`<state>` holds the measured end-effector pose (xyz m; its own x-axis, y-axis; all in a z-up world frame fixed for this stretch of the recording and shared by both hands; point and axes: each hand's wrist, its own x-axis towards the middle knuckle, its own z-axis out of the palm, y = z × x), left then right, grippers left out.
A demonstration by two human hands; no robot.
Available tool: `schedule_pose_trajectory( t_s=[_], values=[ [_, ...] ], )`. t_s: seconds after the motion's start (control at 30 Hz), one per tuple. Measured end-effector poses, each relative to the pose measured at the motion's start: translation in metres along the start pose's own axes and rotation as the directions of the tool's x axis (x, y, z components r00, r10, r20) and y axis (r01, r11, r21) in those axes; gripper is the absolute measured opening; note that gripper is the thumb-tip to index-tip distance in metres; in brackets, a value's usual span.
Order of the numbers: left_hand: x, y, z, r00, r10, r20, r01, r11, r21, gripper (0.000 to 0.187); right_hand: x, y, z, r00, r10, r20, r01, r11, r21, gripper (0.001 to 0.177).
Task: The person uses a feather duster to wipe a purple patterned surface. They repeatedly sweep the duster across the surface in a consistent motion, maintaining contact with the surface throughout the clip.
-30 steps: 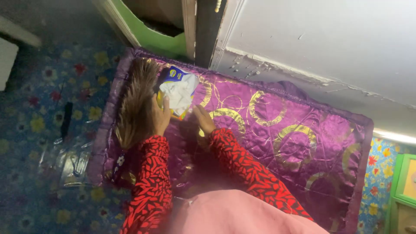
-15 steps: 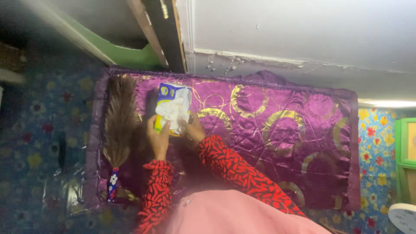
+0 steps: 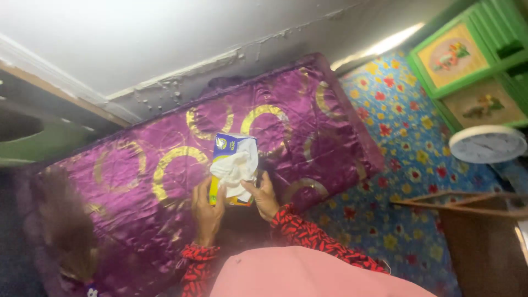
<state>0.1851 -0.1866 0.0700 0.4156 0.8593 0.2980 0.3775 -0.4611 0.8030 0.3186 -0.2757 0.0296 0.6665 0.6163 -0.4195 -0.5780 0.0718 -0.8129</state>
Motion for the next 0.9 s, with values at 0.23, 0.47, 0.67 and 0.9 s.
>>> schedule_pose_trajectory(
  t_s=[0.23, 0.47, 0.67, 0.9],
  values=[
    [-0.033, 0.095, 0.085, 0.881, 0.444, 0.164, -0.468, 0.869, 0.161, 0.054, -0.061, -0.056, -0.138, 0.943, -0.146, -0.299, 0.172, 0.983, 0.061, 0.051],
    [-0.115, 0.218, 0.160, 0.720, 0.446, 0.532, -0.560, 0.826, 0.065, 0.065, -0.154, -0.091, -0.265, 0.786, -0.227, -0.575, 0.264, 0.964, -0.021, 0.047],
    [-0.205, 0.268, 0.227, 0.510, 0.527, 0.680, -0.641, 0.760, -0.108, 0.072, -0.236, -0.115, -0.350, 0.605, -0.118, -0.788, 0.275, 0.959, 0.067, 0.056],
    [-0.250, 0.334, 0.253, 0.251, 0.581, 0.774, -0.586, 0.728, -0.357, 0.070, -0.309, -0.125, -0.422, 0.443, -0.103, -0.890, 0.389, 0.917, 0.087, 0.053]
  ],
)
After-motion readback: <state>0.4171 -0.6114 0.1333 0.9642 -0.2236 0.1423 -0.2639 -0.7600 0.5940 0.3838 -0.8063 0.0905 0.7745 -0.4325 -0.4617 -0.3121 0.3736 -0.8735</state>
